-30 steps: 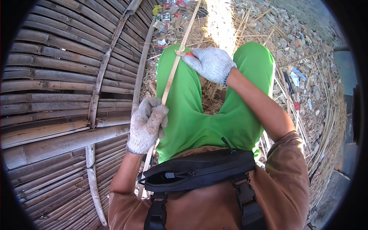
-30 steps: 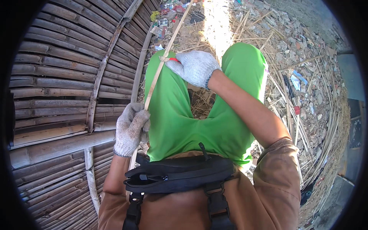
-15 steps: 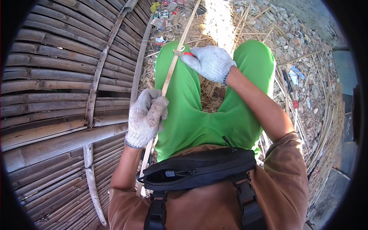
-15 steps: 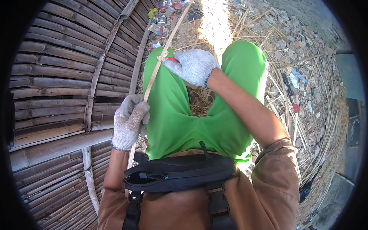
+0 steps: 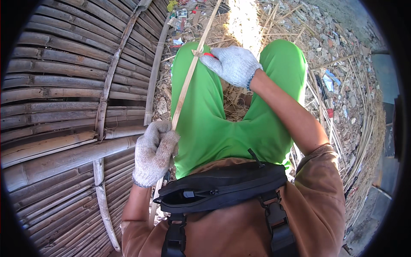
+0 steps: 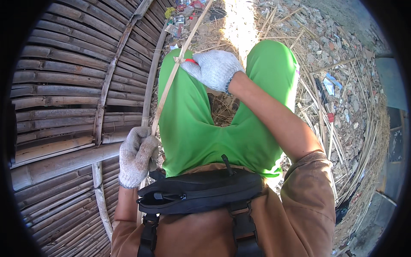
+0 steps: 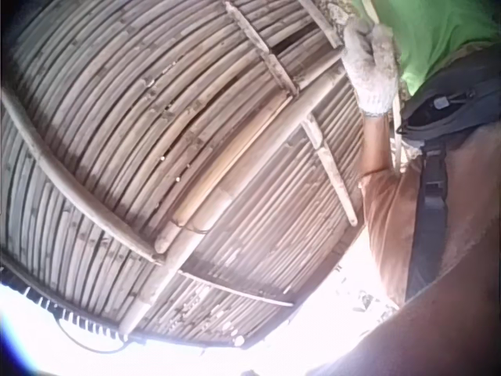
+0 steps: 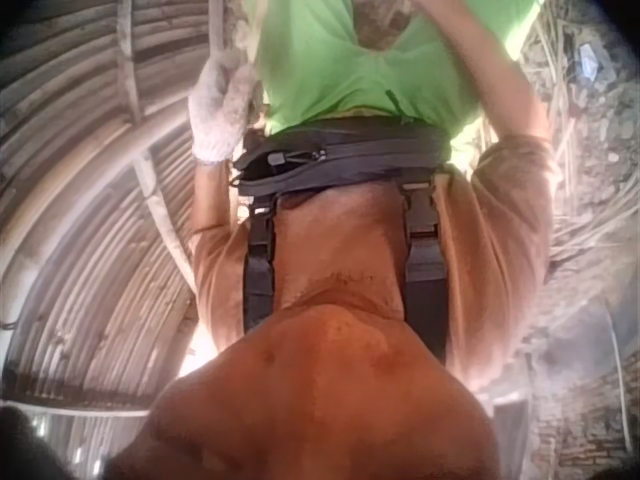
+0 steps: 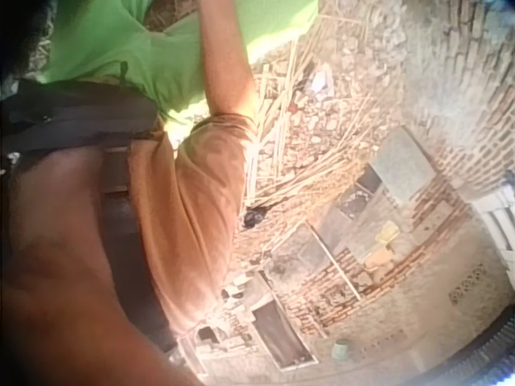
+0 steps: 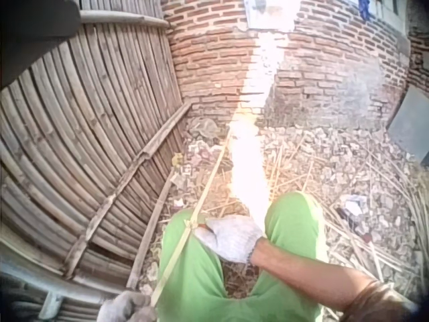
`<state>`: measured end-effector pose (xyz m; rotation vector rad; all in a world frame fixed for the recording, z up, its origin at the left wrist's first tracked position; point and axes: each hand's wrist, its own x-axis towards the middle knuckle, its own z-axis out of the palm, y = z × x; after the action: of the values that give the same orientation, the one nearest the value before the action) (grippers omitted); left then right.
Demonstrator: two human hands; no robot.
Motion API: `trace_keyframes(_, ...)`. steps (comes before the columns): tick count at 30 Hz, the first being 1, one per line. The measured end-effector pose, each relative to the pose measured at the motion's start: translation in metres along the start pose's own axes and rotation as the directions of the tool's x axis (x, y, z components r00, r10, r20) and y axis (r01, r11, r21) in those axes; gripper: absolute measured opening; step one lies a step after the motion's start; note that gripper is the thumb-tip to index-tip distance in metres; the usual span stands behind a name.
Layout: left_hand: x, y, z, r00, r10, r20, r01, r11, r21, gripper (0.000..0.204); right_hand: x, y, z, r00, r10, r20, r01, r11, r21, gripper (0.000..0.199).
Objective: The person strips a long bamboo stalk using a small blade, repeatedly running the blade down the length of the stalk while holding it with a gloved hand.
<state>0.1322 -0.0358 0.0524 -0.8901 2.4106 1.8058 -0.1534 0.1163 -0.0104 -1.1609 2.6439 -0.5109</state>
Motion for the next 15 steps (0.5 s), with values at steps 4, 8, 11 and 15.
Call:
trace_keyframes(4,-0.020,-0.004,-0.005,0.999,-0.052,0.003,0.052,0.999,-0.010,0.017,-0.001,0.001,-0.001,1.000,-0.016,-0.025,0.017,0.999,0.027,0.070)
trace_keyframes(8,-0.032,-0.021,-0.015,1.000,-0.001,0.026,0.001,1.000,-0.029,0.018,0.000,-0.001,0.000,0.999,-0.025,-0.027,0.026,0.999,0.036,0.072)
trace_keyframes(11,-0.038,-0.024,-0.017,0.996,0.087,0.017,-0.087,0.996,0.002,0.018,0.000,-0.002,0.003,0.997,-0.050,-0.055,0.052,0.998,0.039,0.071)
trace_keyframes(15,-0.047,-0.019,-0.017,0.998,0.061,0.002,-0.060,0.996,-0.065,0.017,0.001,0.001,0.009,0.994,-0.071,-0.087,0.071,0.997,-0.004,0.068)
